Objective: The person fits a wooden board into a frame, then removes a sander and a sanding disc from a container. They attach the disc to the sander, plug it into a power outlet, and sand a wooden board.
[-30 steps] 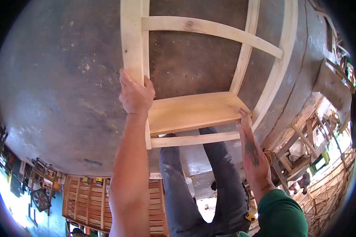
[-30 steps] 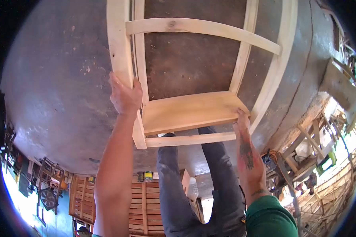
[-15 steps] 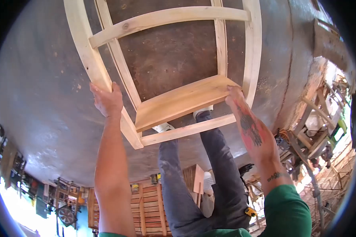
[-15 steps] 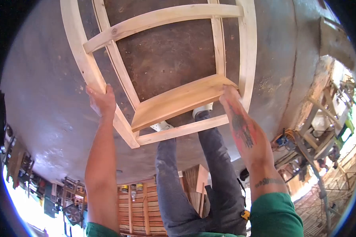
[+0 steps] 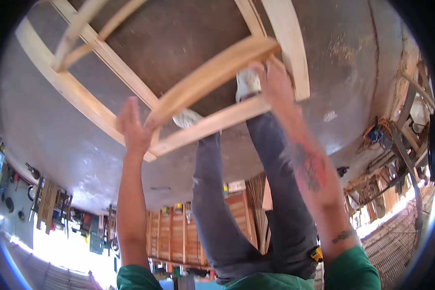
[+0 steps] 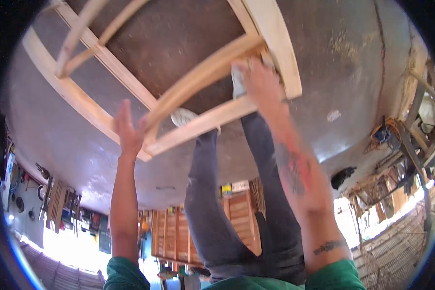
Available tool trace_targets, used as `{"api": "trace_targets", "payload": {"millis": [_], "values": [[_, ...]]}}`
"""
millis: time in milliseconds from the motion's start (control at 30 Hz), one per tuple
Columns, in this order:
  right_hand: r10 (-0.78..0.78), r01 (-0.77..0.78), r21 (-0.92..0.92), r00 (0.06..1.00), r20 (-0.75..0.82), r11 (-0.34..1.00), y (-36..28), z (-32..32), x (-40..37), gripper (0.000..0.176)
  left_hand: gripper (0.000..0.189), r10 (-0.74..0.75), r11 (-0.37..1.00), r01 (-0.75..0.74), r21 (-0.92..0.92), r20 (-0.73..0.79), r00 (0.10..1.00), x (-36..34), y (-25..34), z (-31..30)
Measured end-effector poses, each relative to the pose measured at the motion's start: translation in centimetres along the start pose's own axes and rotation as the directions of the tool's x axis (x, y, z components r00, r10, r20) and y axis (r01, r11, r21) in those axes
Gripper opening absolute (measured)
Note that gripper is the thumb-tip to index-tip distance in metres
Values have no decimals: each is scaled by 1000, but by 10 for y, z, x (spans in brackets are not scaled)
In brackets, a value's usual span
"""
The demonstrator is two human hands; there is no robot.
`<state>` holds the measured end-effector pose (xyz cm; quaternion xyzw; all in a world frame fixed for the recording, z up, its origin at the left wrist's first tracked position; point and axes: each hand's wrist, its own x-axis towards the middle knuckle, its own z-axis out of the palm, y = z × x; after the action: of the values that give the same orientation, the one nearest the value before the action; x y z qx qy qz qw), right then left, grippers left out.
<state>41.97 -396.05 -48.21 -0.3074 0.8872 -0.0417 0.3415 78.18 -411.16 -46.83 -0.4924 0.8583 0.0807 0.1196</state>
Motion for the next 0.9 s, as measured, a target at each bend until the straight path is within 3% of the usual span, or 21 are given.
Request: {"api": "trace_targets", "payload": {"millis": [67,100,167,200,267,300,367,400,467,500,567,600,667,733,800,867,900], "values": [[-375,375,16,926,28,927,8,-17,7,32,77,180,977,-126,-172,348,920,-34,20,-15],[-361,360,26,931,48,933,15,-15,9,32,77,182,977,-126,-170,373,910,-47,12,-6],[-362,360,157,932,-19,920,17,-9,8,30,65,45,999,-45,-8,353,935,-62,-25,16],[-357,354,165,934,-13,920,11,-11,7,30,55,126,985,-157,70,328,936,-54,-15,1],[-119,122,-49,990,72,991,-1,-15,9,32,53,181,963,-238,127,352,918,-47,-16,-1],[-119,123,-46,990,76,991,0,-15,8,32,51,236,933,-317,172,376,896,-44,-17,-2],[-208,215,-77,974,89,974,6,-17,10,58,49,260,908,-363,208,398,880,-37,-18,-6],[-212,219,-83,973,91,972,13,-13,14,58,47,285,881,-409,240,422,861,-35,-18,-7],[-425,461,-393,887,179,796,13,-7,16,74,44,356,861,-454,230,365,860,-34,-22,-4],[-425,464,-398,886,185,792,8,-12,14,74,41,429,834,-502,230,303,851,-34,-23,0],[-176,271,-282,931,320,921,-2,-26,12,83,39,403,881,-442,169,223,888,-40,-20,8],[-174,274,-290,929,327,917,-1,-23,13,83,37,368,917,-384,107,142,919,-43,-18,12],[21,54,-254,959,283,966,3,-15,19,91,35,370,924,-377,70,99,924,-46,-19,15],[63,25,-303,959,276,953,6,-11,23,91,34,364,931,-365,30,29,931,-46,-15,18],[102,-6,-342,959,264,940,10,-4,29,92,32,271,962,-268,-53,58,961,-49,-14,21],[54,-60,-235,998,-31,970,10,7,27,80,33,219,975,-215,-53,74,973,-51,-15,25],[51,-55,-240,998,-22,969,10,5,27,80,34,180,983,-176,-49,96,979,-54,-14,26]]}}
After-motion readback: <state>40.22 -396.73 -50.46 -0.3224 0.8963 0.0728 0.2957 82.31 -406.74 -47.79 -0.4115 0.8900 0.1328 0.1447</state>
